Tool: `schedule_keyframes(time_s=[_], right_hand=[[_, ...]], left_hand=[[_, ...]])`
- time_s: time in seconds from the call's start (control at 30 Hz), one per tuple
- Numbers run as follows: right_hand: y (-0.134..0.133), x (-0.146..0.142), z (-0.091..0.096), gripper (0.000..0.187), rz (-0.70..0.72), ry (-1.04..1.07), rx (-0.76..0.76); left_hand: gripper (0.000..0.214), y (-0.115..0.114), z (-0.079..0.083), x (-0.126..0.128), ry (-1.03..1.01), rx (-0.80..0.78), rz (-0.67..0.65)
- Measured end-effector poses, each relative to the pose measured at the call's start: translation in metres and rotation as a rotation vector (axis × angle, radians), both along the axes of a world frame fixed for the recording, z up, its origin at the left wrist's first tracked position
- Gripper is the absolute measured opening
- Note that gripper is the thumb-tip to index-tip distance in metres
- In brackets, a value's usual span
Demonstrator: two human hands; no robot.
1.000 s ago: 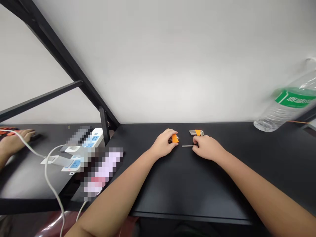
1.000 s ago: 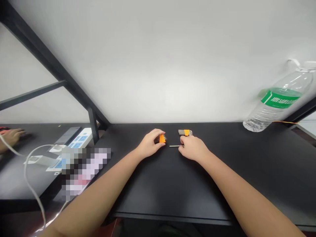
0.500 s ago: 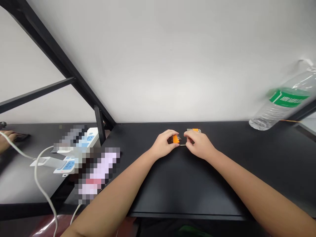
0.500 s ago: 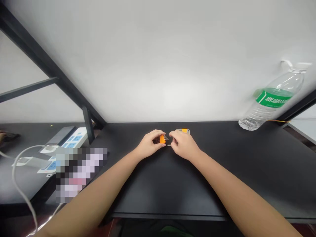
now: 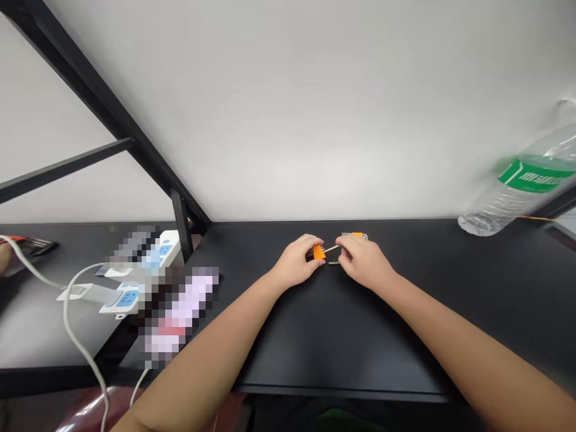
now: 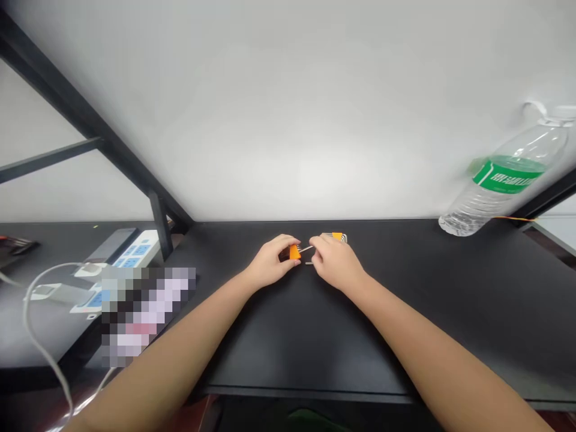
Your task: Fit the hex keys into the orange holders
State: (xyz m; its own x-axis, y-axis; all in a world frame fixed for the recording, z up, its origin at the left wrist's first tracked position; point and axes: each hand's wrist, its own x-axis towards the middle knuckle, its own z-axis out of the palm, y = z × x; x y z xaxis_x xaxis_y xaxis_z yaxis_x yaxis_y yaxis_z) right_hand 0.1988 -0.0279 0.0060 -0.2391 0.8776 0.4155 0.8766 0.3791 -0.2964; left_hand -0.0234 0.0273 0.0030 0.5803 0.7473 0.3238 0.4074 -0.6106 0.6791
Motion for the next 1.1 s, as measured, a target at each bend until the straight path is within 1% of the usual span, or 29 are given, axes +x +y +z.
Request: schedule_keyframes(time_s=[0.07, 0.13, 0.17, 0.2, 0.27, 0.3, 0.33, 0.4, 0.43, 0.53, 0.63, 0.77, 0.83, 0.93, 1.0, 1.1], right_hand=[[0.001, 0.012, 0.004, 0.025, -0.085, -0.001, -0.100], [0.002, 0.024, 0.007, 0.016, -0.116, -0.033, -0.256], [0.003, 0.029, 0.008, 0.011, -0.110, -0.051, -0.323], [0.003, 0.032, 0.008, 0.010, -0.093, -0.066, -0.370], [0.003, 0.034, 0.008, 0.018, -0.034, -0.088, -0.404], [0.002, 0.033, 0.008, 0.019, -0.002, -0.097, -0.399], [0.001, 0.031, 0.007, 0.016, 0.027, -0.104, -0.388], [-0.001, 0.026, 0.005, 0.005, 0.083, -0.122, -0.369], [-0.002, 0.024, 0.004, 0.006, 0.107, -0.130, -0.360], [-0.005, 0.018, 0.001, 0.015, 0.167, -0.116, -0.339], [-0.006, 0.013, 0.001, 0.017, 0.203, -0.029, -0.277], [-0.001, 0.003, -0.002, 0.007, 0.246, 0.187, -0.117], [0.003, -0.003, -0.007, 0.008, 0.280, 0.250, -0.075], [0.005, -0.010, -0.013, 0.011, 0.280, 0.260, -0.058], [0.005, -0.012, -0.013, 0.009, 0.267, 0.256, -0.060], [0.003, -0.010, -0.008, 0.012, 0.192, 0.270, -0.033]], left_hand=[[0.038, 0.002, -0.002, -0.003, 0.017, 0.018, 0.015], [0.039, 0.002, -0.004, -0.004, 0.026, 0.030, 0.021], [0.039, 0.002, -0.005, -0.004, 0.028, 0.030, 0.020], [0.040, 0.002, -0.005, -0.004, 0.027, 0.027, 0.014], [0.041, 0.000, -0.005, -0.003, 0.019, 0.021, -0.004], [0.041, -0.002, -0.005, -0.003, 0.016, 0.021, -0.016], [0.042, -0.003, -0.005, -0.003, 0.012, 0.021, -0.028], [0.044, -0.006, -0.004, -0.002, 0.005, 0.021, -0.041], [0.046, -0.007, -0.004, -0.002, 0.003, 0.018, -0.044], [0.049, -0.008, -0.004, -0.001, 0.011, -0.003, -0.061], [0.052, -0.008, -0.004, 0.000, 0.021, -0.005, -0.074], [0.056, -0.006, -0.005, 0.001, -0.016, 0.028, -0.073], [0.055, -0.005, -0.005, 0.001, -0.043, 0.030, -0.071], [0.056, -0.006, -0.005, 0.001, -0.083, 0.013, -0.090], [0.056, -0.006, -0.004, 0.001, -0.087, 0.014, -0.120], [0.051, -0.004, -0.003, -0.002, -0.046, 0.091, -0.116]])
